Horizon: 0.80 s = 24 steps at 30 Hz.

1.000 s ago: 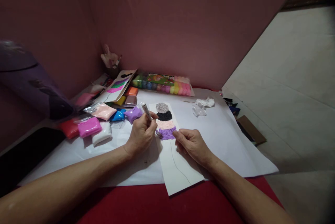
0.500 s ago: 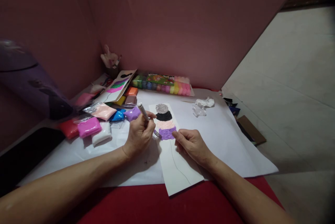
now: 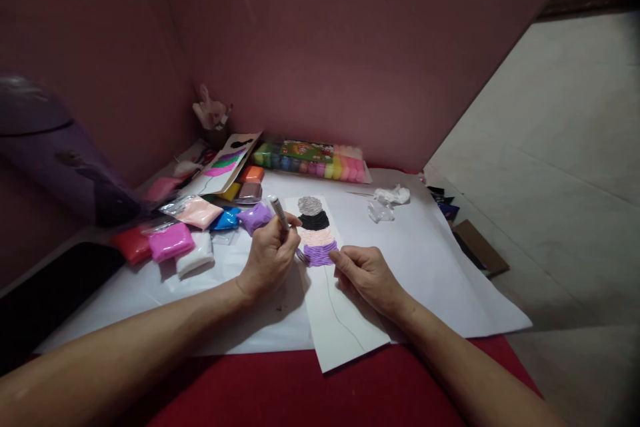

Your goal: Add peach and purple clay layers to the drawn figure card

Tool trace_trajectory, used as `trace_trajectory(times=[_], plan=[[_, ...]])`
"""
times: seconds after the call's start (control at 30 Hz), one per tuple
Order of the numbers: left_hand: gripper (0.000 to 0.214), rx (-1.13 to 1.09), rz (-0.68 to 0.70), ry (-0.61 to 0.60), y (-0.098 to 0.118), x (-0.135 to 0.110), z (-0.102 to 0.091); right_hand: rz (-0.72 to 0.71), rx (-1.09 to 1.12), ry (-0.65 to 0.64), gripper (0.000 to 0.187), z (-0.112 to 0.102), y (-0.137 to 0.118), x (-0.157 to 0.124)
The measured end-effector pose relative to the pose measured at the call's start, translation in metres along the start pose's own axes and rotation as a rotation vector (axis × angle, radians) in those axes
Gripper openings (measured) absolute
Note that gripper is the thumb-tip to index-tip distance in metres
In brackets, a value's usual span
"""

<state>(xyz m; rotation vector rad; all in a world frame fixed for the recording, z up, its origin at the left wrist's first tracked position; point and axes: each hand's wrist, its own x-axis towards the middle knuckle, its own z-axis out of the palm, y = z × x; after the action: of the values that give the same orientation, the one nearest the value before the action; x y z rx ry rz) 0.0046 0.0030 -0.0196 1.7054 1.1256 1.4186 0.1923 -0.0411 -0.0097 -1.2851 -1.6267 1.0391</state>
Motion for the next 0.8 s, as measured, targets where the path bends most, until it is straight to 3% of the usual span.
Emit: trace_trajectory(times=[0.43,0.8], plan=[[0.009,0.019,0.03,0.023,0.0016,0.0017,-0.0005,-0.011,-0.009,0.001,0.045,-0.0001,-0.001,0.0],[0.01,0.018,0.134,0.09,0.0019,-0.0008,-0.0014,-0.002,0.009,-0.001,0.047,0.0005,0.002,-0.0002]])
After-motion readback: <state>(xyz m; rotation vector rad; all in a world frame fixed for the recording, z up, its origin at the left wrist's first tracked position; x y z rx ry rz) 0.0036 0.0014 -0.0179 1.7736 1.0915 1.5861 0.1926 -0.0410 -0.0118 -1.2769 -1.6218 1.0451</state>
